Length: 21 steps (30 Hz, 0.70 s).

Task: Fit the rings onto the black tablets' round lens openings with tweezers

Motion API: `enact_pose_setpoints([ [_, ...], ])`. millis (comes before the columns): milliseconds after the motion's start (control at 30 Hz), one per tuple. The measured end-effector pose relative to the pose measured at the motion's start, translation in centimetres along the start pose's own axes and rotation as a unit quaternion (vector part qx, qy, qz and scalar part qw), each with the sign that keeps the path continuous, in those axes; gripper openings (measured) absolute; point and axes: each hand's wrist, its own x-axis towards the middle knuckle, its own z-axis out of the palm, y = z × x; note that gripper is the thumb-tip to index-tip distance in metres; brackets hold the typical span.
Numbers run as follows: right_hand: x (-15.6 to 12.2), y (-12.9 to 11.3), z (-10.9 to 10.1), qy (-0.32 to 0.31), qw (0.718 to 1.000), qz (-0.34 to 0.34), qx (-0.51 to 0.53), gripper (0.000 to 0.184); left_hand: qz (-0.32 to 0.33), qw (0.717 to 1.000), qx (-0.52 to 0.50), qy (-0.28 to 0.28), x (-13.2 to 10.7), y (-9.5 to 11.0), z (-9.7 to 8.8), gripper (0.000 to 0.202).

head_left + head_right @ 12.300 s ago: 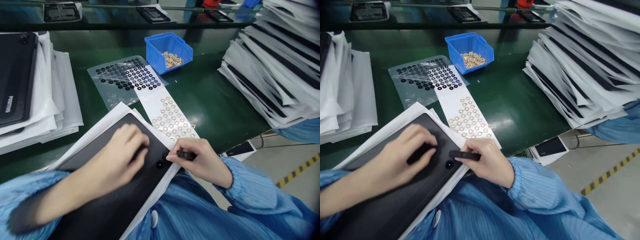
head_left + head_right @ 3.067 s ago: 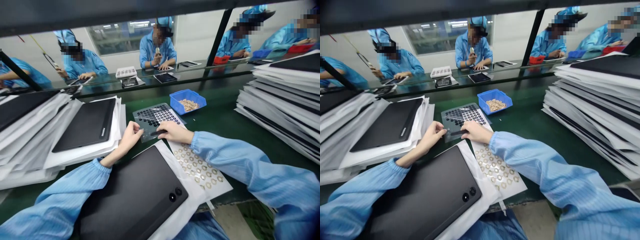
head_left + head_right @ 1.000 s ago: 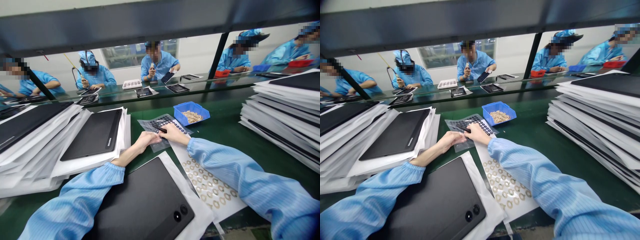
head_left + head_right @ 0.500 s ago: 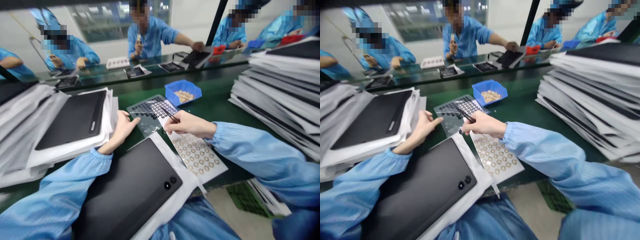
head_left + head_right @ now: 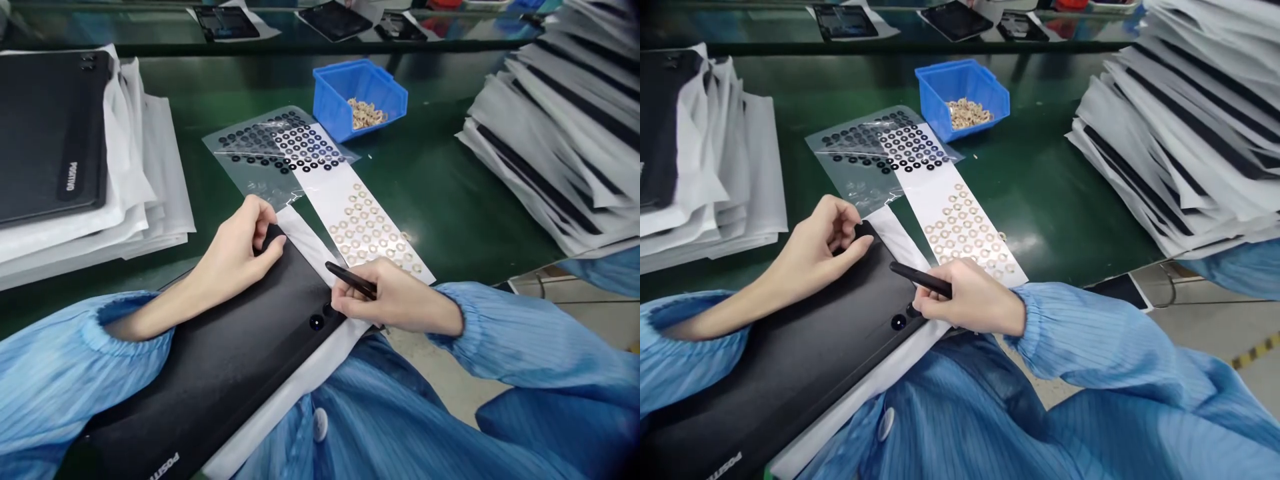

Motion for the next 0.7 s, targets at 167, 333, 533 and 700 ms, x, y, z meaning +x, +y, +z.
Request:
enact_pose_setpoints([
  [167, -0.1, -0.3, 0.2, 0.005, 1.000, 0.010, 0.006, 0.008, -0.010, 1.000, 0.008, -0.011, -0.1, 0.2, -0.1, 0.020],
  [333, -0.1, -0.9, 0.6, 0.021, 0.999, 0.018, -0.045, 0.012, 0.001, 1.000, 0.007, -0.008, 0.0, 0.1, 0.0, 0.020],
  [533, -0.1, -1.4, 0.7, 0.052, 0.988, 0.018, -0.146, 0.016, 0.028, 0.999, 0.023, -0.007, 0.0, 0.1, 0.1, 0.018],
  [700, -0.2, -1.3, 0.9, 0.059, 0.986, 0.012, -0.153, 0.025, 0.002, 1.000, 0.020, -0.011, 0.2, 0.3, 0.1, 0.018],
])
